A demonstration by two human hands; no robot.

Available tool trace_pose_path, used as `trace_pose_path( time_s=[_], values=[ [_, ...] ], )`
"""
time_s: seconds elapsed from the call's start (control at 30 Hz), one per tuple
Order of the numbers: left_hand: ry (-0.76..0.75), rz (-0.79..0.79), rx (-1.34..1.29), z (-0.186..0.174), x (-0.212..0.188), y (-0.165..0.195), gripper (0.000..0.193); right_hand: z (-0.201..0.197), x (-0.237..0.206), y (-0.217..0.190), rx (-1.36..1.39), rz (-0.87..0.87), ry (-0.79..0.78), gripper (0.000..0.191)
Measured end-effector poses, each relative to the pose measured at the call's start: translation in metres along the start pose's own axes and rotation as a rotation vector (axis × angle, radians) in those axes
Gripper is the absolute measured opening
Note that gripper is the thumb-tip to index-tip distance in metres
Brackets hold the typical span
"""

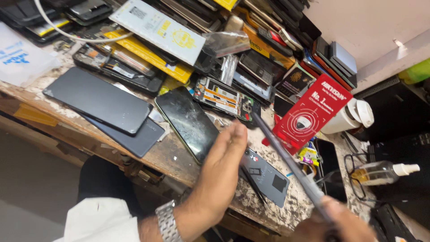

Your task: The person removes the back cover of a smartphone, detaches internal components, and uses a screwdriver to unscrew and reposition parts. The person then reattaches the back cover and continues to adjust internal components.

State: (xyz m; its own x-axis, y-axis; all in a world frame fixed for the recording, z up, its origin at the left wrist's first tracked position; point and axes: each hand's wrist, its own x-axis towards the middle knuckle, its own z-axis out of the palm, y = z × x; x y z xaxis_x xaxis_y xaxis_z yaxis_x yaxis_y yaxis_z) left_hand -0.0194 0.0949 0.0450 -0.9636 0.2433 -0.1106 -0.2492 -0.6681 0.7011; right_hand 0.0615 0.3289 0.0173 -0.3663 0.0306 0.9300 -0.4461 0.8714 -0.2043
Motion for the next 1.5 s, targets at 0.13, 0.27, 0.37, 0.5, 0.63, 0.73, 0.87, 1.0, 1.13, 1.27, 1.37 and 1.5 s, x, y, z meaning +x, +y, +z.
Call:
trace_pose_path(
  time_s=[0.13,0.27,0.37,0.5,0.63,0.73,0.87,1.0,1.13,1.27,1.37,1.5],
  values=[
    [-0.097,-0.117,-0.108,0.005,-0.017,-0.012,0.038,-0.016,-0.013,-0.003,-0.03,-0.442,-0.564,0.034],
    [-0.119,-0.058,-0.092,-0.004,-0.009,-0.012,0.04,-0.015,-0.028,-0.005,-0.019,-0.376,-0.643,0.043],
    [-0.14,0.004,0.047,-0.014,-0.005,-0.014,0.045,-0.028,-0.019,0.025,0.191,-0.317,-0.726,0.025],
    [-0.162,0.129,0.226,-0.024,-0.006,-0.018,0.057,-0.054,-0.029,0.059,0.8,0.671,-0.454,0.045],
    [-0.145,0.141,0.243,-0.028,-0.009,-0.023,0.063,-0.061,-0.057,0.062,0.467,0.755,-0.198,0.071],
    [-0.088,0.105,0.312,-0.03,-0.01,-0.025,0.072,-0.055,-0.051,0.055,0.6,0.967,-0.049,0.078],
    [-0.07,0.208,0.48,-0.035,-0.012,-0.027,0.083,-0.05,-0.024,0.029,1.138,1.264,-0.003,0.055],
    [-0.09,0.263,0.481,-0.033,-0.014,-0.028,0.092,-0.021,-0.011,0.005,0.582,1.204,-0.036,0.034],
    [-0.143,0.281,0.491,-0.032,-0.016,-0.027,0.095,0.002,-0.011,-0.011,0.313,0.798,-0.266,0.042],
    [-0.129,0.3,0.538,-0.034,-0.014,-0.026,0.09,0.013,-0.018,-0.013,0.243,0.691,-0.355,0.038],
    [-0.142,0.255,0.545,-0.035,-0.012,-0.027,0.084,0.012,-0.025,-0.008,0.235,0.725,-0.374,0.036],
    [-0.143,0.275,0.569,-0.034,-0.011,-0.026,0.081,0.01,-0.031,-0.004,0.239,0.726,-0.39,0.036]
  ],
)
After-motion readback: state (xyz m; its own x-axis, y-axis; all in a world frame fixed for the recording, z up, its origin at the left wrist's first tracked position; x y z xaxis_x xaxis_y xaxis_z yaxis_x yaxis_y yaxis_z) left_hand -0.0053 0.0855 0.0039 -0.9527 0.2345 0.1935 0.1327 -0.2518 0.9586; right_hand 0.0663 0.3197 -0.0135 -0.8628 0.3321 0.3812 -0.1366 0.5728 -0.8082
